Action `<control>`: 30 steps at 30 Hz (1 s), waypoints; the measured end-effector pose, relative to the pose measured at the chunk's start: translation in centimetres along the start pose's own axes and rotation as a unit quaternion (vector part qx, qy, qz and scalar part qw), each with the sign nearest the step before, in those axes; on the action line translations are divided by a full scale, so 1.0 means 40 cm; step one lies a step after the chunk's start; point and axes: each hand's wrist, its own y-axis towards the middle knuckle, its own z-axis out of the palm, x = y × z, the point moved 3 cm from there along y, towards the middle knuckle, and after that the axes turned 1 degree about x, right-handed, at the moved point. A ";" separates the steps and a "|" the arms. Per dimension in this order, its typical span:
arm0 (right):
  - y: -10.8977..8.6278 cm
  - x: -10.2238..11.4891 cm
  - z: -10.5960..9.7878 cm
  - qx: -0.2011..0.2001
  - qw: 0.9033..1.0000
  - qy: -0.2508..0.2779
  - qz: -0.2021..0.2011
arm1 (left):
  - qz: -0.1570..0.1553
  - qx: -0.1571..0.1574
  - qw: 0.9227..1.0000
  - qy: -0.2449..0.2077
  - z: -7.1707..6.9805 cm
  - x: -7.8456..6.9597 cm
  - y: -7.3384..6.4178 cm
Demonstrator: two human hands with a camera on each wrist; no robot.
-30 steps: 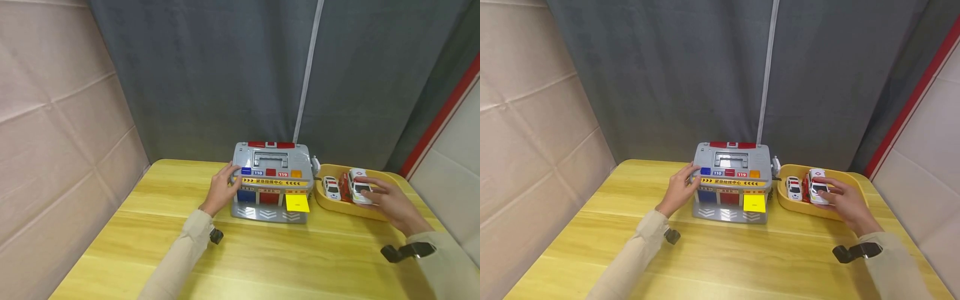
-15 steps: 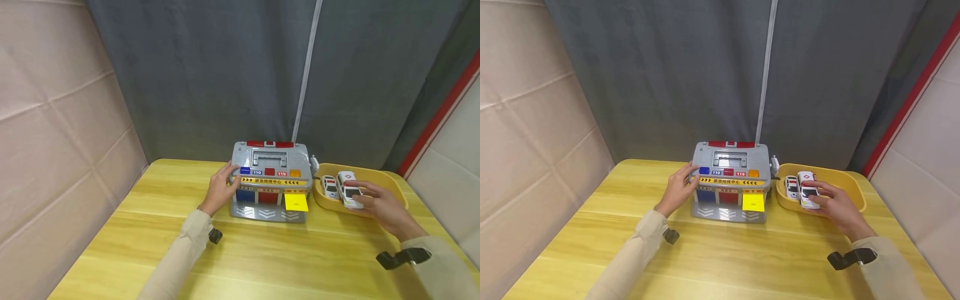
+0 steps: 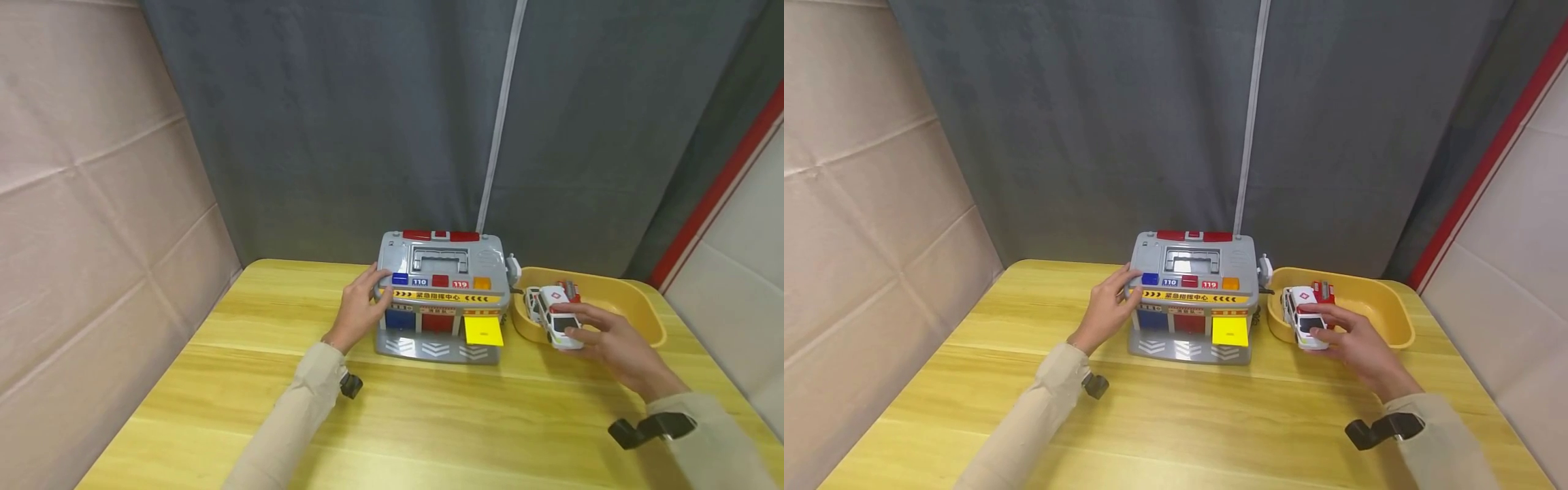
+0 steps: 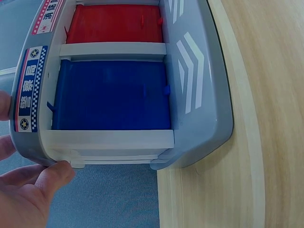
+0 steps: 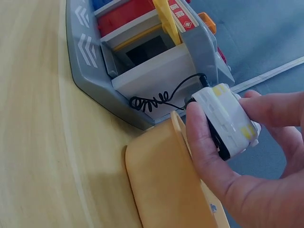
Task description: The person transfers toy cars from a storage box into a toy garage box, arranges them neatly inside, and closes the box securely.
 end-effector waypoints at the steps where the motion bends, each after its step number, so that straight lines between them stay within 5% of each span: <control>1: -0.001 -0.001 0.001 0.003 1.000 0.004 -0.001 | 0.000 0.000 1.000 0.001 0.000 0.000 0.000; 19: -0.006 -0.010 0.029 0.023 0.999 0.003 0.022 | -0.006 0.002 1.000 -0.003 -0.002 -0.003 -0.001; 30: -0.009 -0.013 0.044 0.052 0.998 0.040 -0.001 | 0.002 -0.002 1.000 -0.007 0.000 -0.001 -0.001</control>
